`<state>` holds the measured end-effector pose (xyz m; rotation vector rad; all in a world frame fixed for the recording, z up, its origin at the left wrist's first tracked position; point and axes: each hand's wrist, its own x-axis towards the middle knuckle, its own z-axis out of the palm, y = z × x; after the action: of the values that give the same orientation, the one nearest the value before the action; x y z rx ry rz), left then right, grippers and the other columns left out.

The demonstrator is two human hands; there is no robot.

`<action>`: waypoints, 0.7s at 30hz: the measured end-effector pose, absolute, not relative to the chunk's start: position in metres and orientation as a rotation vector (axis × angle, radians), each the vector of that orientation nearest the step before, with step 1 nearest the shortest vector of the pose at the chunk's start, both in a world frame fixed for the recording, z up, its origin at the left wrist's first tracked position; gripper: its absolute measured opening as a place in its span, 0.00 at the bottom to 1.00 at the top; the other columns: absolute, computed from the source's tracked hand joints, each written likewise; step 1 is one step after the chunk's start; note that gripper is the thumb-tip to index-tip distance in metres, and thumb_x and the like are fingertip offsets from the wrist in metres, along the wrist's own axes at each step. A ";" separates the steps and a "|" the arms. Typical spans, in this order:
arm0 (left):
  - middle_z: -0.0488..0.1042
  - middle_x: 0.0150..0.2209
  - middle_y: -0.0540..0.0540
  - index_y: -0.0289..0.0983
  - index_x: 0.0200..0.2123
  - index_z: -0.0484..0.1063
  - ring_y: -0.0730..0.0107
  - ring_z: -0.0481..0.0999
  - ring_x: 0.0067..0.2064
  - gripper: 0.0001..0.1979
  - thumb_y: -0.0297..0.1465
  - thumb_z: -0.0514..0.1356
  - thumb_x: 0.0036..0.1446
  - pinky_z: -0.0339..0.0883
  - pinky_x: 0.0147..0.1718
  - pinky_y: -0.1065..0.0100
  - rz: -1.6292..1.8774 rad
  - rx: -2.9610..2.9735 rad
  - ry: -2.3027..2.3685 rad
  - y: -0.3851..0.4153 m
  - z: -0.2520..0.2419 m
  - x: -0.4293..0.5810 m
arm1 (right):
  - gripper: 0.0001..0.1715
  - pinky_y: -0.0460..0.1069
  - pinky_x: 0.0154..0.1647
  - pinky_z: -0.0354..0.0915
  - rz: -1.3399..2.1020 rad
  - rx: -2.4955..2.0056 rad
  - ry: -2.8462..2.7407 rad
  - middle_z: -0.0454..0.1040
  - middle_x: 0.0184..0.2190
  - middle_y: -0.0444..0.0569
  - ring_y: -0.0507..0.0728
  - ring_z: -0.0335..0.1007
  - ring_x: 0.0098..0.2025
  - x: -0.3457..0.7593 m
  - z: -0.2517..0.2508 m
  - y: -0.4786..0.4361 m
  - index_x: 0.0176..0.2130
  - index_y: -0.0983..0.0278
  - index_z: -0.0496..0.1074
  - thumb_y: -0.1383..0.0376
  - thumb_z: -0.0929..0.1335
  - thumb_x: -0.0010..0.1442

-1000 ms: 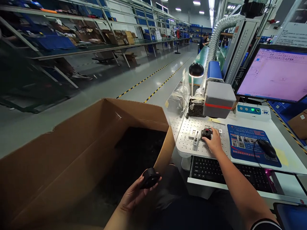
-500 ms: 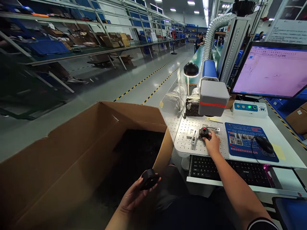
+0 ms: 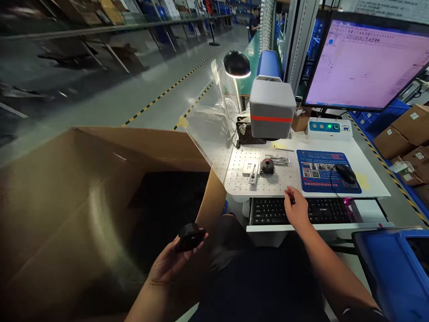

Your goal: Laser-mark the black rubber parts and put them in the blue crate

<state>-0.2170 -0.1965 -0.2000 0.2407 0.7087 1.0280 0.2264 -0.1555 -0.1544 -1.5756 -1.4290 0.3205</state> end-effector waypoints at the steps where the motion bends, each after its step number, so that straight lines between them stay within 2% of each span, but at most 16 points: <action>1: 0.78 0.54 0.33 0.37 0.53 0.77 0.40 0.76 0.56 0.20 0.38 0.65 0.59 0.73 0.53 0.54 1.034 0.238 0.722 -0.196 -0.200 -0.216 | 0.20 0.58 0.51 0.74 0.362 -1.582 -1.455 0.80 0.44 0.52 0.58 0.79 0.42 0.227 -0.159 -0.173 0.56 0.61 0.70 0.60 0.63 0.67; 4: 0.77 0.54 0.31 0.35 0.52 0.77 0.37 0.75 0.56 0.20 0.39 0.64 0.59 0.74 0.52 0.54 1.047 0.229 0.753 -0.196 -0.200 -0.214 | 0.19 0.57 0.47 0.76 0.444 -1.635 -1.553 0.81 0.43 0.51 0.58 0.80 0.39 0.224 -0.176 -0.214 0.54 0.60 0.71 0.64 0.62 0.66; 11: 0.77 0.54 0.33 0.37 0.53 0.77 0.38 0.75 0.56 0.22 0.39 0.65 0.57 0.76 0.49 0.56 1.044 0.271 0.816 -0.196 -0.200 -0.214 | 0.20 0.61 0.51 0.74 0.394 -1.689 -1.659 0.81 0.43 0.52 0.60 0.79 0.45 0.218 -0.198 -0.236 0.54 0.60 0.70 0.69 0.61 0.65; 17: 0.78 0.53 0.36 0.38 0.50 0.79 0.40 0.77 0.54 0.22 0.40 0.68 0.53 0.76 0.47 0.56 1.041 0.288 0.853 -0.196 -0.198 -0.213 | 0.21 0.60 0.51 0.75 0.449 -1.682 -1.631 0.81 0.44 0.52 0.59 0.79 0.45 0.223 -0.195 -0.232 0.56 0.61 0.70 0.68 0.60 0.66; 21: 0.79 0.52 0.37 0.38 0.51 0.79 0.42 0.77 0.54 0.25 0.41 0.70 0.51 0.76 0.47 0.58 1.048 0.334 0.839 -0.196 -0.194 -0.212 | 0.19 0.61 0.52 0.74 0.415 -1.671 -1.617 0.80 0.46 0.52 0.60 0.79 0.47 0.228 -0.184 -0.220 0.55 0.60 0.70 0.66 0.61 0.66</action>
<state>-0.2121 -0.1963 -0.1945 0.3340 0.8386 1.0482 0.2275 -0.2200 -0.1837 -1.6713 -1.6168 0.4152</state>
